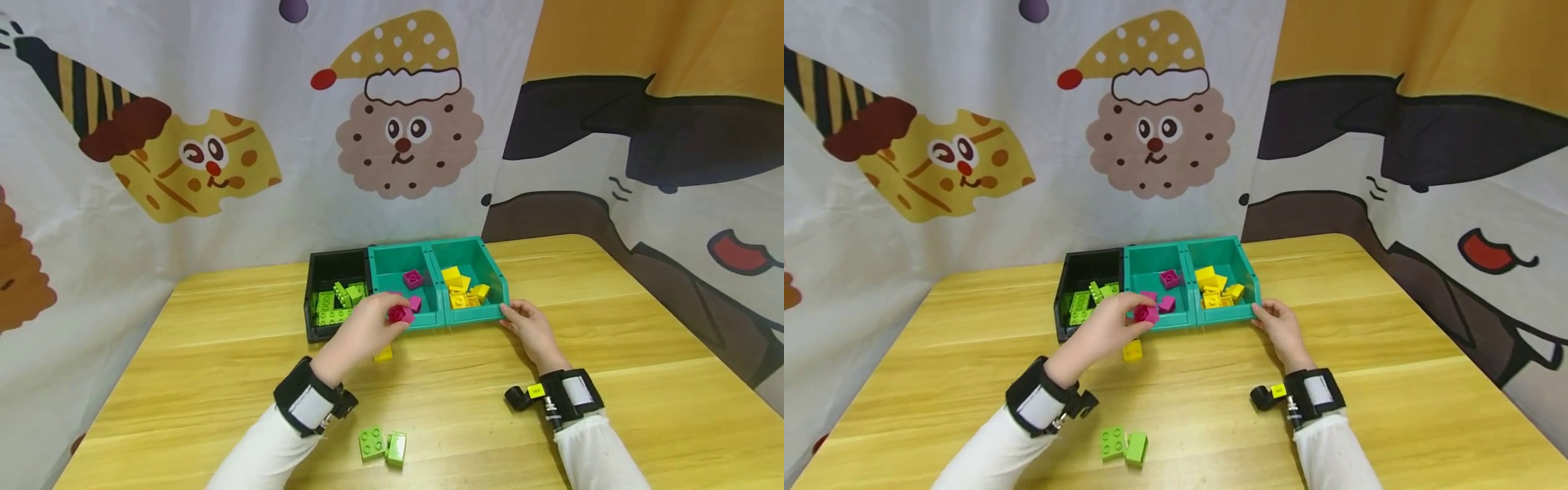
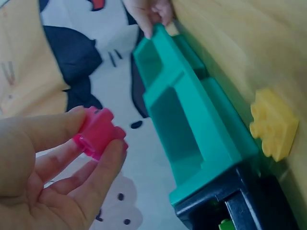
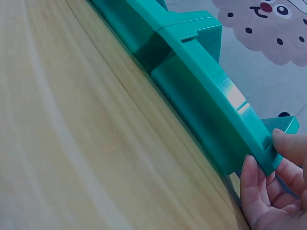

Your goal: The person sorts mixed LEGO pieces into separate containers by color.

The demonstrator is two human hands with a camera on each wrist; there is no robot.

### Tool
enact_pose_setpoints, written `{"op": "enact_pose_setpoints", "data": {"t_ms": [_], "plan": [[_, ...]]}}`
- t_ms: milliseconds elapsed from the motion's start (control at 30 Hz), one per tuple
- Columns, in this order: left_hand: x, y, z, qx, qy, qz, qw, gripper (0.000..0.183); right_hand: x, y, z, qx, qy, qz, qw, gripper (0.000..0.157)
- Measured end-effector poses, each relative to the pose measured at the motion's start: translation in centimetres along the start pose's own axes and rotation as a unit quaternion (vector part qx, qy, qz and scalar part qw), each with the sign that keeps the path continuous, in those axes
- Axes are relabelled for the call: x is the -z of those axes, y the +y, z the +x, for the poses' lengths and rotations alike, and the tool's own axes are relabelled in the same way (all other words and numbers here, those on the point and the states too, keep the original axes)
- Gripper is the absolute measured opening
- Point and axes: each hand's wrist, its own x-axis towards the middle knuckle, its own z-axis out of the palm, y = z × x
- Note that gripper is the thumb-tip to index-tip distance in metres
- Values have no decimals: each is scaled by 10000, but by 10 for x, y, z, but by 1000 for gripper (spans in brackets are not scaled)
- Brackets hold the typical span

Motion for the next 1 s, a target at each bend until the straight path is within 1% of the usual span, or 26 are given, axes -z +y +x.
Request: {"op": "enact_pose_setpoints", "data": {"t_ms": [200,400,567,700,933,1000], "plan": [[0,-7,29,215,286,-67,9993,31,0,4,2,-1,13,24,10000,24],[0,-14,50,335,469,103,9983,34,1,5,4,78,21,14,10000,27],[-5,-25,62,550,386,95,9977,37,2,4,3,89,39,2,10000,27],[-10,-33,68,616,338,121,9975,38,1,5,3,82,50,5,10000,25],[-16,-35,78,736,127,225,9970,40,1,4,2,78,47,-24,10000,25],[-17,-35,80,742,80,415,9963,39,1,3,2,64,50,-48,10000,26]]}}
